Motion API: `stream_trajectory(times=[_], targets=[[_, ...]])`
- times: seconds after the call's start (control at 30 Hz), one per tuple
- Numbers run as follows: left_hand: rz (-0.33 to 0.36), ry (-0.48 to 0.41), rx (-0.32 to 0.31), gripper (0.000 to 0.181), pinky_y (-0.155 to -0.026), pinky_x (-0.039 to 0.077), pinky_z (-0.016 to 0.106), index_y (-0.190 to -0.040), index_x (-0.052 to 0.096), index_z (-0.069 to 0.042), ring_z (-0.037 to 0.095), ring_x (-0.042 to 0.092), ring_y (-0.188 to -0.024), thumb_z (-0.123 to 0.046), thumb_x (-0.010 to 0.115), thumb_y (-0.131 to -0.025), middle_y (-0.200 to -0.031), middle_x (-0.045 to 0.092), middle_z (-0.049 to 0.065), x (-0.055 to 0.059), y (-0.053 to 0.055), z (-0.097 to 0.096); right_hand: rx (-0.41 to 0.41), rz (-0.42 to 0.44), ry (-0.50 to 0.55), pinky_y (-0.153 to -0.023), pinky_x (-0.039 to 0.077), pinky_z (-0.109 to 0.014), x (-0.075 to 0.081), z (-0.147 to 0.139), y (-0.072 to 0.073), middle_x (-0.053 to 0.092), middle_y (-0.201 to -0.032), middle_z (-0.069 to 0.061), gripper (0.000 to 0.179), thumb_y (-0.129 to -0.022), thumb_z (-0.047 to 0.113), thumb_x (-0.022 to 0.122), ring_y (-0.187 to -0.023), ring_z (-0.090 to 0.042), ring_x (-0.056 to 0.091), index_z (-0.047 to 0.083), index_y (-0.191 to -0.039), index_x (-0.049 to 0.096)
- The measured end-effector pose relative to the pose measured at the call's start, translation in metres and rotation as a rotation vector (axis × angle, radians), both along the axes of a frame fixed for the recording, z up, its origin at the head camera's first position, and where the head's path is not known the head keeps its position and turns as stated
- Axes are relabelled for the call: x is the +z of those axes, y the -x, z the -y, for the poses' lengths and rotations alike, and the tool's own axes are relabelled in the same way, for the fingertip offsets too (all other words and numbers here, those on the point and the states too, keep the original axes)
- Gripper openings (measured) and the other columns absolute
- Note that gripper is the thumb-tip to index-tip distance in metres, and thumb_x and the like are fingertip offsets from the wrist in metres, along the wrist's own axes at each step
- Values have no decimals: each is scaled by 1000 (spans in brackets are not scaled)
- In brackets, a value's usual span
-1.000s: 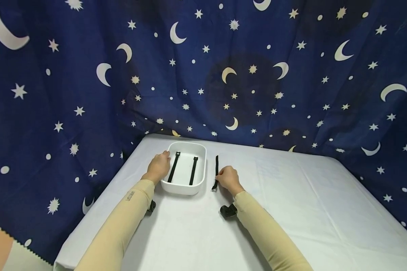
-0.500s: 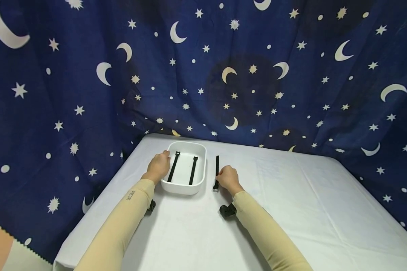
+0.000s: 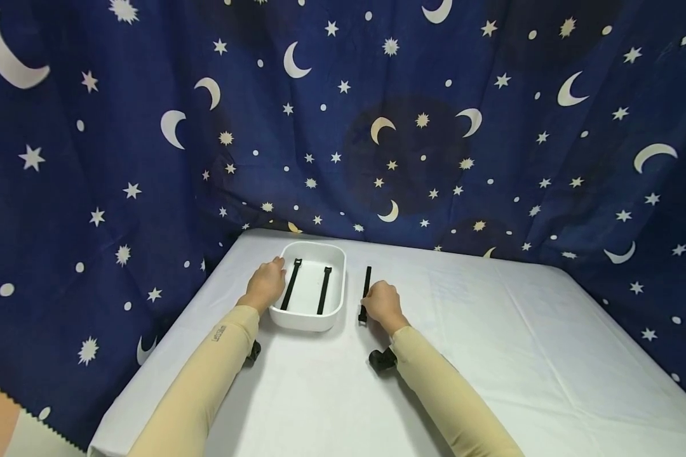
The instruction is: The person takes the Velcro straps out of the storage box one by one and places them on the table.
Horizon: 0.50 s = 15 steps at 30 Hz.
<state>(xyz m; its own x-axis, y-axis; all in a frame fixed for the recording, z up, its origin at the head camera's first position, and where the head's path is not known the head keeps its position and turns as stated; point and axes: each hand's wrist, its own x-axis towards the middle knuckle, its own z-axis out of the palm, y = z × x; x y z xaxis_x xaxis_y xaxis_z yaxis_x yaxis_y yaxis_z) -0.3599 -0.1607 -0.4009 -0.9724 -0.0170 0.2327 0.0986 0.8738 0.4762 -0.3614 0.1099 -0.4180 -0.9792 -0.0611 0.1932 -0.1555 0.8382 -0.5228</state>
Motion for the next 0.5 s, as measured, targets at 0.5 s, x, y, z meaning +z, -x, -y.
stream_trajectory(times=[0.5], targets=[[-7,18,-12,42,-105,51,54,-144,49,3,44,56,-129,-13,47,-105,-150,47,23,0,5,3,21,0,37,-65,55,-33,18,-1,4,75,-78,-9,12,-88,14,75,-66,-20,64,4,-81,77]])
